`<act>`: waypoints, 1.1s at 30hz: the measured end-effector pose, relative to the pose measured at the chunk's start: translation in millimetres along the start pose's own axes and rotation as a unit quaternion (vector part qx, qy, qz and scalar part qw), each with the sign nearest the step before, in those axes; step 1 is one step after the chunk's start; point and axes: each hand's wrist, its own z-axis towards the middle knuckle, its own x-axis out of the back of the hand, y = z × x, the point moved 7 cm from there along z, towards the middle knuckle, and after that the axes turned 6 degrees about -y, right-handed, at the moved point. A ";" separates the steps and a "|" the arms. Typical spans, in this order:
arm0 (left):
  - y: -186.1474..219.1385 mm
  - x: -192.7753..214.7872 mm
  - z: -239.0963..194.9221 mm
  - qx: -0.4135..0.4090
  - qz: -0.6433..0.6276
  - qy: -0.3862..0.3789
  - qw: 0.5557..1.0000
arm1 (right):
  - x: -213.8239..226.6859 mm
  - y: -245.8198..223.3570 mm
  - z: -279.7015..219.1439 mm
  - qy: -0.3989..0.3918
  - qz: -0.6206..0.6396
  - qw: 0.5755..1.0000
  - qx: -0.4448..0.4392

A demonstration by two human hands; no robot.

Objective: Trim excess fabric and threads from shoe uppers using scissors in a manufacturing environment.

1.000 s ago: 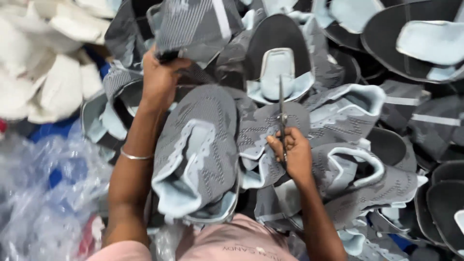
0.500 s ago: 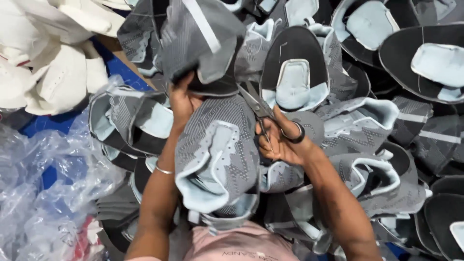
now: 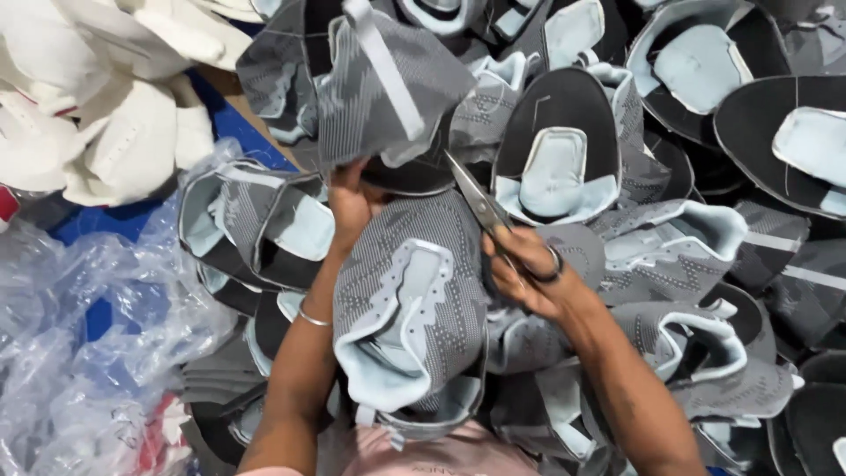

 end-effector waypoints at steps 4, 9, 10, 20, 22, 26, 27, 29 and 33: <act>14.9 -25.5 -10.5 -0.023 -0.162 -0.020 0.986 | -47.8 -7.7 -13.1 -0.076 0.100 0.991 -0.043; -70.2 70.6 4.3 -0.032 0.237 0.049 0.970 | -36.1 -8.1 6.2 -0.052 0.102 0.991 -0.069; -93.5 95.3 1.7 0.078 0.231 0.153 0.958 | -28.0 -6.5 12.9 -0.033 0.104 0.993 -0.051; 2.8 -49.5 -1.4 0.074 -0.352 -0.062 0.931 | -32.2 12.8 13.1 0.068 0.102 0.992 -0.006; -10.3 -40.6 8.4 0.080 -0.360 -0.060 0.928 | -12.2 14.4 16.8 0.079 0.024 0.997 0.002; 32.5 -59.5 1.4 0.063 -0.371 -0.039 0.926 | -10.6 17.6 5.0 0.064 -0.020 0.995 0.077; 32.6 -61.9 1.3 0.075 -0.401 -0.074 0.910 | -28.0 12.6 0.0 0.086 0.016 0.994 0.065; 25.0 -59.1 3.3 0.089 -0.429 -0.111 0.892 | -36.7 12.8 -3.8 0.111 0.054 0.991 0.056; 14.1 -43.9 20.8 0.084 -0.382 -0.119 0.913 | -25.5 11.5 5.8 0.137 -0.147 0.980 0.014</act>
